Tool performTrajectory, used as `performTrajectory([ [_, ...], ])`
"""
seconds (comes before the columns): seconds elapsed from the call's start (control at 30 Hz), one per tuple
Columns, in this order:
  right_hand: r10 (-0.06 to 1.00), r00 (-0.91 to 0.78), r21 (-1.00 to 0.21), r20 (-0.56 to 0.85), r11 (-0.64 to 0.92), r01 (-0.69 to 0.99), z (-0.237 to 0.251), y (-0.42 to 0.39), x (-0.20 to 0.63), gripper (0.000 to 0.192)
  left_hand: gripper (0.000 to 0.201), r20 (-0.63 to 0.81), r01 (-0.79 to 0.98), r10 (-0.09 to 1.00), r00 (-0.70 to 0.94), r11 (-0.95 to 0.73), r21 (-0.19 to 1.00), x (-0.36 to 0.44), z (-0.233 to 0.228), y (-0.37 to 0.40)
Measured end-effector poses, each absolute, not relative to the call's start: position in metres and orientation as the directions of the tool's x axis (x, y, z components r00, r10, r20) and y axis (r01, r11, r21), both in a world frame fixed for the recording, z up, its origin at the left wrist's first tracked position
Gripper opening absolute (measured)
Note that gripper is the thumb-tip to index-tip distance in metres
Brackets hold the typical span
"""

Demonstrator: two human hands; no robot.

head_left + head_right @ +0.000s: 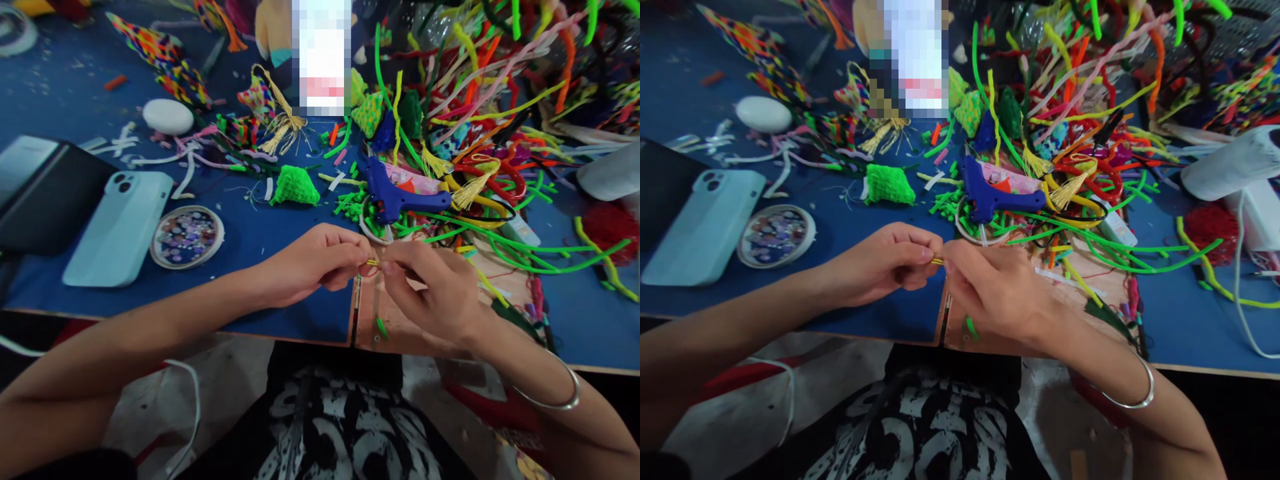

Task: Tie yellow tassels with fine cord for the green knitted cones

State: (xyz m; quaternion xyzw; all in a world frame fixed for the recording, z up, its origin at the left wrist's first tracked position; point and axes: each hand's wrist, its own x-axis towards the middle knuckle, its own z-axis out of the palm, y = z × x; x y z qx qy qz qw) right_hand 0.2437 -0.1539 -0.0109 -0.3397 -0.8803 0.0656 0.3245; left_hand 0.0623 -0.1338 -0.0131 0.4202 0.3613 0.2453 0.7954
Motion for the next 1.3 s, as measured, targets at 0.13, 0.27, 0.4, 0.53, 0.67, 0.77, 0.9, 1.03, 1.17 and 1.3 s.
performTrajectory([
  [0.13,0.728,-0.512,-0.487,0.456,0.686,0.541,-0.008,-0.155,0.242,0.010,0.020,-0.396,-0.104,0.681,0.616,0.568,0.816,0.062,-0.013,-0.133],
  [0.27,0.693,-0.523,-0.444,0.496,0.720,0.533,-0.012,-0.155,0.242,0.011,0.020,-0.391,-0.124,0.665,0.637,0.589,0.799,0.062,-0.013,-0.133],
  [0.4,0.658,-0.542,-0.353,0.522,0.746,0.565,-0.017,-0.155,0.244,0.009,0.021,-0.405,-0.132,0.657,0.636,0.610,0.781,0.061,-0.012,-0.133],
  [0.53,0.651,-0.543,-0.331,0.530,0.749,0.574,-0.018,-0.155,0.244,0.007,0.021,-0.409,-0.129,0.654,0.636,0.613,0.780,0.061,-0.011,-0.132],
  [0.67,0.646,-0.551,-0.316,0.529,0.752,0.578,-0.019,-0.154,0.244,0.007,0.021,-0.412,-0.120,0.658,0.631,0.607,0.785,0.061,-0.011,-0.133],
  [0.77,0.647,-0.553,-0.319,0.525,0.752,0.577,-0.020,-0.154,0.244,0.008,0.020,-0.403,-0.120,0.667,0.627,0.593,0.796,0.061,-0.011,-0.133],
  [0.9,0.662,-0.530,-0.321,0.530,0.735,0.597,-0.020,-0.154,0.244,0.010,0.020,-0.399,-0.119,0.676,0.619,0.583,0.803,0.061,-0.012,-0.132],
  [1.03,0.687,-0.515,-0.346,0.512,0.714,0.609,-0.018,-0.154,0.243,0.013,0.020,-0.401,-0.120,0.681,0.612,0.582,0.804,0.060,-0.012,-0.132],
  [1.17,0.716,-0.481,-0.421,0.506,0.692,0.586,-0.014,-0.154,0.240,0.016,0.020,-0.390,-0.129,0.691,0.609,0.570,0.811,0.061,-0.011,-0.132],
  [1.3,0.757,-0.467,-0.507,0.457,0.653,0.562,-0.010,-0.154,0.237,0.012,0.018,-0.389,-0.136,0.700,0.598,0.568,0.812,0.062,-0.010,-0.133],
])
